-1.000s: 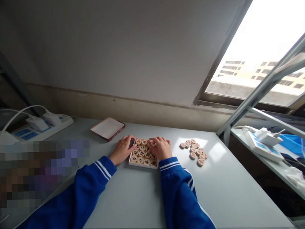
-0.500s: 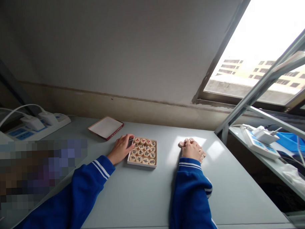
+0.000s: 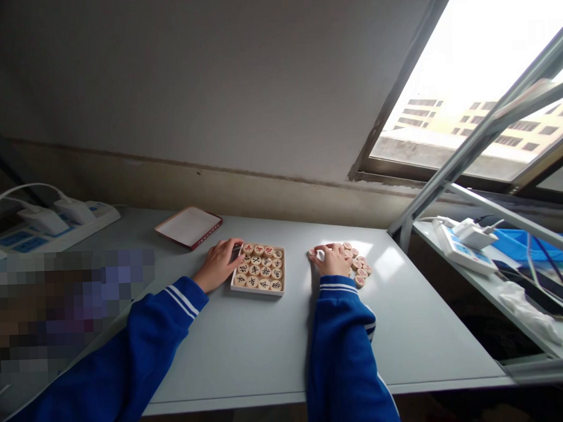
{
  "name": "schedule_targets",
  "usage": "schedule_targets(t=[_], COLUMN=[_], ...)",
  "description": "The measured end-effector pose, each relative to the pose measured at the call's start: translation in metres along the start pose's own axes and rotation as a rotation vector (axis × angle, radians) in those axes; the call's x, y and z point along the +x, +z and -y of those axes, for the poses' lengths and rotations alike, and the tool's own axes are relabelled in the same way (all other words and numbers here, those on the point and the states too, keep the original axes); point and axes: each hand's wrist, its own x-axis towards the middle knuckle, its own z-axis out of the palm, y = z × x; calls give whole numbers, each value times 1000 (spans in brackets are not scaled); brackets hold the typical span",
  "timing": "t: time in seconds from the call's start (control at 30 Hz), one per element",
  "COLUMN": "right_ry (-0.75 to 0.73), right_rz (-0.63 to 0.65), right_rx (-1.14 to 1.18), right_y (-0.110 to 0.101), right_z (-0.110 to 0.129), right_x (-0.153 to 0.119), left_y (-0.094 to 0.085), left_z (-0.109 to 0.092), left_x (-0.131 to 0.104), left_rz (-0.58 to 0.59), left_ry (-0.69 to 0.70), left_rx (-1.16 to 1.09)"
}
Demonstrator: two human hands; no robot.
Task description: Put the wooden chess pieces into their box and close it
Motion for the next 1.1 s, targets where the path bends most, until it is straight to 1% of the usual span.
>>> schedule_targets(t=[0.07,0.13,0.23,0.3,0.4,0.53,0.73,0.97,1.1], right_ry=[-56,-125,-274,-361,-428,-445,-408,-388,-398], right_rz=[-11,-20,-26,-50,-47,3,-24,63,68], right_rx=[52,159,334,359,327,323,275,275,269], right_y=[3,6,8,10,14,17,19,20,21], right_z=[4,11,23,31,39,44,48,48,49], right_x=[1,1,-1,-4,-6,-7,-8,-9,-10], left_y=[0,0,0,1,0,-1,1,-2,-1], left_z=[0,0,0,0,-1,-1,1,-2,-1], left_x=[0,0,0,0,-1,0,1,0,0], left_rz=[6,2,-16,-14,6,14,14,26,17], left_ry=[0,0,3,4,2,11,16,14,19], left_rx=[7,9,4,11,36,48,47,41,41])
